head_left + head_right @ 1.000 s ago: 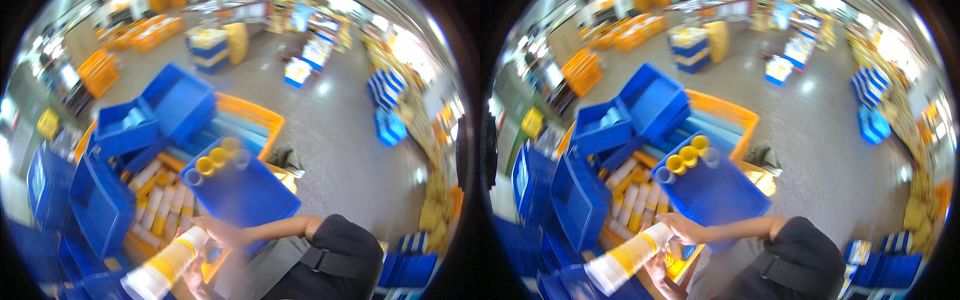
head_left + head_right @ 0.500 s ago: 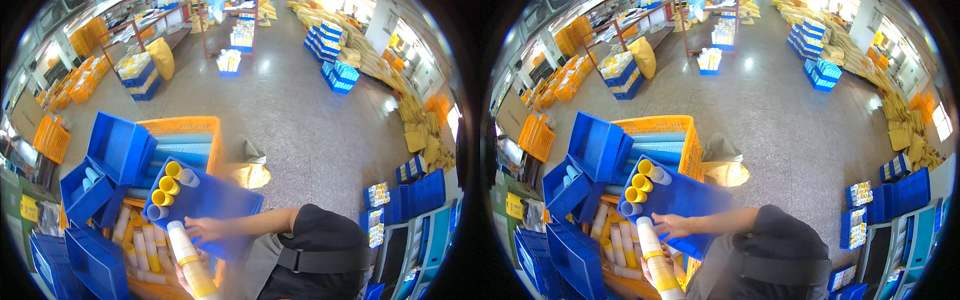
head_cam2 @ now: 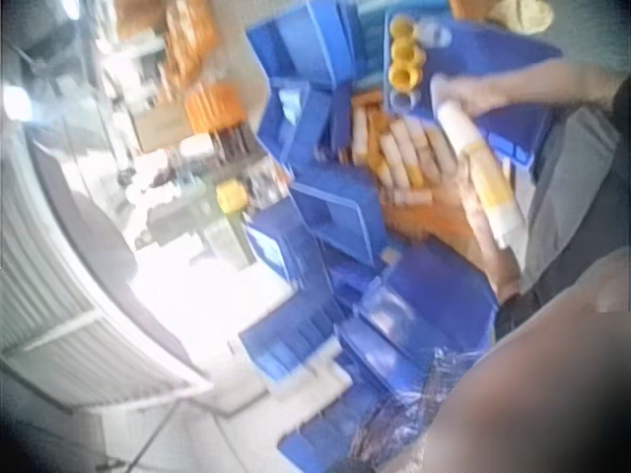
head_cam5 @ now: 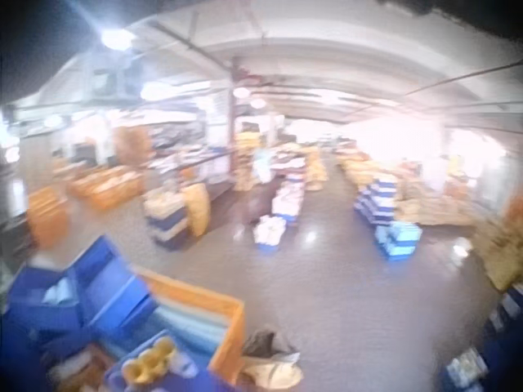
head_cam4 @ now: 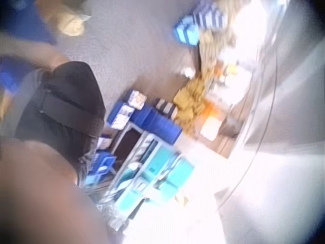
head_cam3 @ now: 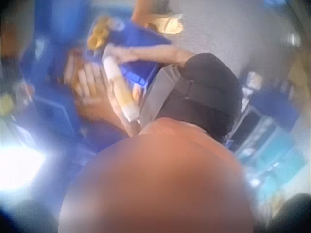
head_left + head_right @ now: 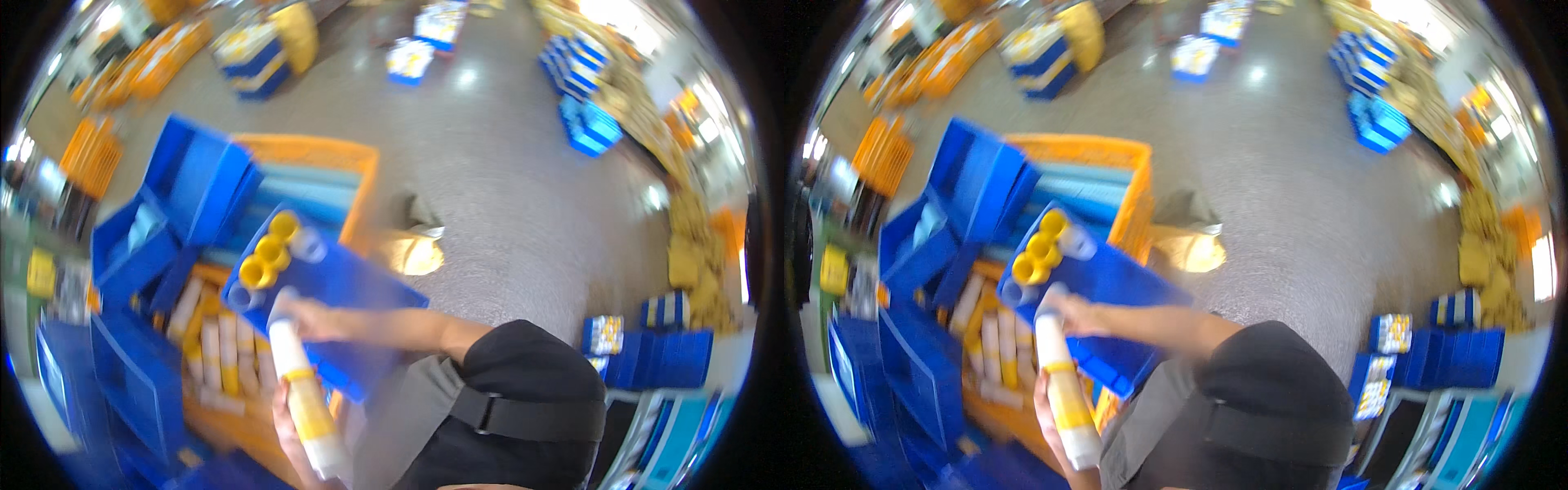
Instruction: The person fills yellow and white plastic containers from a stack into a blue tray, then carries the tray to a machine and places it on a conveyor belt. The person repeats this process multiple times, filling and transporting trays of containers.
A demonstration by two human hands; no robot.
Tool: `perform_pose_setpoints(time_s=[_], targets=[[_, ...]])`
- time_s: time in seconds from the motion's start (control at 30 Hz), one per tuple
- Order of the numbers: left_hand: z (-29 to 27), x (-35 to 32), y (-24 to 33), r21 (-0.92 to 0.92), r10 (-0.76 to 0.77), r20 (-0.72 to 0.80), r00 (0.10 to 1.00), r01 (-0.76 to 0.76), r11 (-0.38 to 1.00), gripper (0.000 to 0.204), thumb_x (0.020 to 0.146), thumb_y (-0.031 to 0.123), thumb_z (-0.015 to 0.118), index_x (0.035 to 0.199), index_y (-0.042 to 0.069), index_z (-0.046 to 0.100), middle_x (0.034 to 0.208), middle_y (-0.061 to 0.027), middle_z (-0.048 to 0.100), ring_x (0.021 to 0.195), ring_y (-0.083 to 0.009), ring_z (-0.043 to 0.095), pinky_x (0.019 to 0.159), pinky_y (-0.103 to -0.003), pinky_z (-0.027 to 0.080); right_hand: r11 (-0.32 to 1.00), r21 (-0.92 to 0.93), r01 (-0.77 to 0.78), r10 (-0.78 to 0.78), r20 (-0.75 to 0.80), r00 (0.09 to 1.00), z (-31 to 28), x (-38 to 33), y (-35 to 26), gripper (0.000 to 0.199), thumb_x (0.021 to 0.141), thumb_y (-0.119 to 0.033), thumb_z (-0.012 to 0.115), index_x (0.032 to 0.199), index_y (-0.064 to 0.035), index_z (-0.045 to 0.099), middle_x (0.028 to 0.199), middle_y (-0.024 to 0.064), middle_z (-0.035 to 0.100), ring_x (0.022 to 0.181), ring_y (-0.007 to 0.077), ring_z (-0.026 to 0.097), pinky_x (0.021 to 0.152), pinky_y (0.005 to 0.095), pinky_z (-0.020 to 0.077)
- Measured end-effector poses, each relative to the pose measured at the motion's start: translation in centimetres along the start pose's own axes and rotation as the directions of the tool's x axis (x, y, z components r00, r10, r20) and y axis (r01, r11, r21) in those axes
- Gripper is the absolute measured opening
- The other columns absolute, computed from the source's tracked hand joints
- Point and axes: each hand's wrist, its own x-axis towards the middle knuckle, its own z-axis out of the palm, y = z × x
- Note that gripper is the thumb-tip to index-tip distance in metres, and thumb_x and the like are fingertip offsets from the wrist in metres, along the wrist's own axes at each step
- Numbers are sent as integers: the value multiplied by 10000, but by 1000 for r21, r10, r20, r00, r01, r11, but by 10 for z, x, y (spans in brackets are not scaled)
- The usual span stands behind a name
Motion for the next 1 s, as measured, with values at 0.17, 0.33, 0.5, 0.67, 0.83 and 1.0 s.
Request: perform_pose_setpoints(time_s=[0.17,0.33,0.5,0.67,0.83,1.0], targets=[[-5,-7,-9,-217,11,-110,994,-35,975,703,912,525,658,1231,-92,552,998,-195,683,790,-267,692,753,-332,612,966,-114,-230,227,-44,973,15,-41,3,734,974,-593,541,1382,9,445,1282,206,613,1316,307,514,1111,536,374],[-12,-6,9,228,-29,-216,976,80,970,654,935,478,654,1257,-77,527,984,-206,684,823,-286,708,749,-393,626,909,-332,-252,260,-20,965,32,-27,16,532,1033,-493,498,1263,-16,559,1208,145,664,1143,263,635,1005,438,488],[-19,-12,-3,-175,16,-13,1000,-18,984,757,956,553,583,1352,-83,476,1153,-267,644,966,-338,694,825,-440,616,972,-181,-150,153,7,988,26,-33,-2,290,997,-230,619,1152,2,541,1155,130,650,1055,224,639,922,351,519],[-26,-20,-18,14,-118,-96,988,120,993,752,933,525,629,1344,-85,472,1116,-237,649,959,-320,684,828,-429,603,946,-307,-104,90,-60,994,-4,-58,13,334,1029,-357,572,1180,-60,540,1064,103,649,1021,268,648,949,453,523],[-29,-27,-18,-106,-66,-49,997,61,993,731,941,501,624,1346,-89,473,1119,-243,645,978,-328,678,839,-445,599,999,-16,-50,50,-15,999,-35,-13,-8,388,1057,-374,505,1292,-66,486,1179,136,597,1097,271,631,1036,464,490],[-42,1,-30,-192,-104,-49,993,93,977,704,973,492,581,1367,-78,458,1140,-267,638,1011,-365,677,864,-488,592,970,-245,14,-46,-124,991,-27,-18,-15,349,1020,-184,587,1318,-34,486,1215,161,567,1128,230,608,1067,427,476]])
